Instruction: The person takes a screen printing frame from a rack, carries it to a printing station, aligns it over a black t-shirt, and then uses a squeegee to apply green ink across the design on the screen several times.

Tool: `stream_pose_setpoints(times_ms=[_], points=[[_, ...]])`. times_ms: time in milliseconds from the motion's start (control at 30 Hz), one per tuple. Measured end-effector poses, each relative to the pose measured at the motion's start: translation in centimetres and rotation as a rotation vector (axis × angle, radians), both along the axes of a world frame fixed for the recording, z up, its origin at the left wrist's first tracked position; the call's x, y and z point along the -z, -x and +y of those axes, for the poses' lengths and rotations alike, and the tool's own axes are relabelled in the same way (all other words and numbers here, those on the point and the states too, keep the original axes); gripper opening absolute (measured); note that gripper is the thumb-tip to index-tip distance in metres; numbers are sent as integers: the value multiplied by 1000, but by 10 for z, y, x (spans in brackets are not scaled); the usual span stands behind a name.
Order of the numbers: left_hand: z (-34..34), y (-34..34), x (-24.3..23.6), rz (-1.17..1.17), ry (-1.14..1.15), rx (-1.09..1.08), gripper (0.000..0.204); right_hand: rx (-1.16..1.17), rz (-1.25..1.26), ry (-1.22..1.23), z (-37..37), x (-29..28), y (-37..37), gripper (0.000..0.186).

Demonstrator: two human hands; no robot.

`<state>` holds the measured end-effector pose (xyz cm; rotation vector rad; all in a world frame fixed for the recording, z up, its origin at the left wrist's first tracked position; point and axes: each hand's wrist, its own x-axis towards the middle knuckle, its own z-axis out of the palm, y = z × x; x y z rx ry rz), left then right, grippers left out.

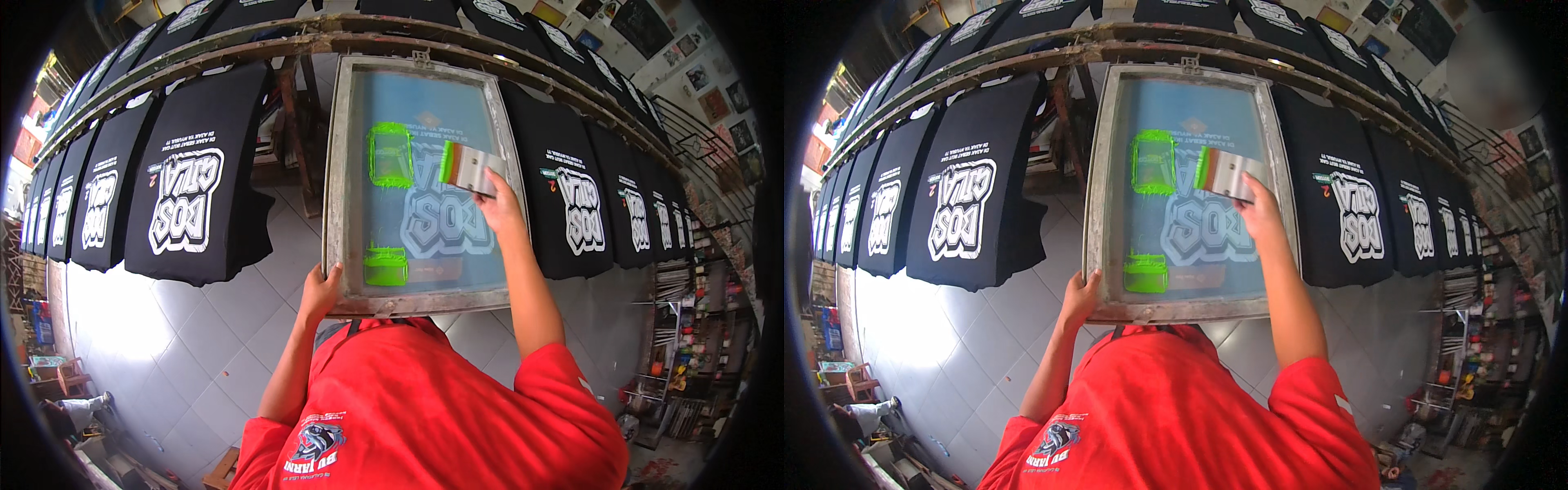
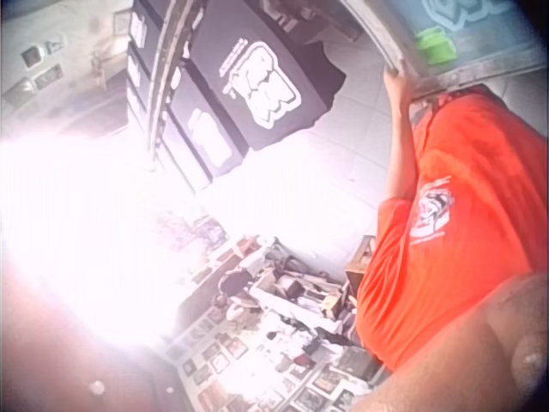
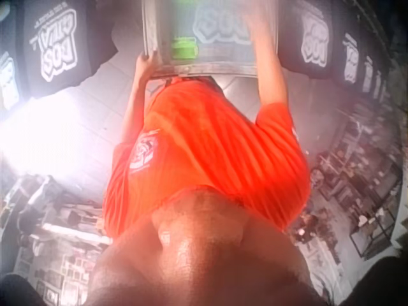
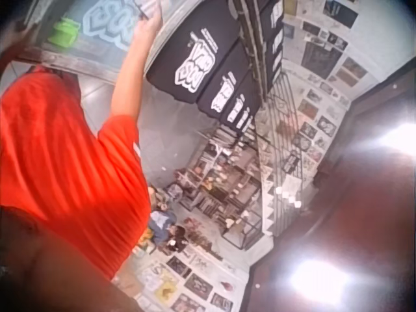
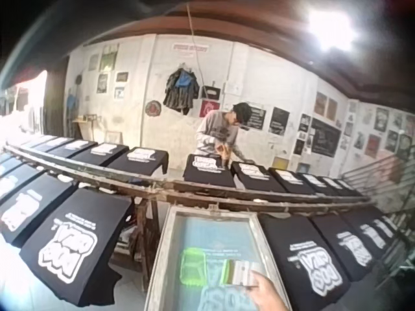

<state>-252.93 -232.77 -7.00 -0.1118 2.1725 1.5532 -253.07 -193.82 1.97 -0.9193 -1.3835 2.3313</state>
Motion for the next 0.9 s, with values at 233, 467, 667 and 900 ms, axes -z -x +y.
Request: stream_pose_setpoints(times_ms=[233,467,667,900], points=[[2,-2,-28,-48,66,19,43,188,43,-116,67,-7,-94,40],[1,0,-64,-47,81,26,40,164,26,102,113,25,-158,37],[-15,-3,-75,26,104,27,40,91,189,102,107,18,-158,42],[-98,20,-82,141,72,-5,38,31,299,75,34,6,-136,50]])
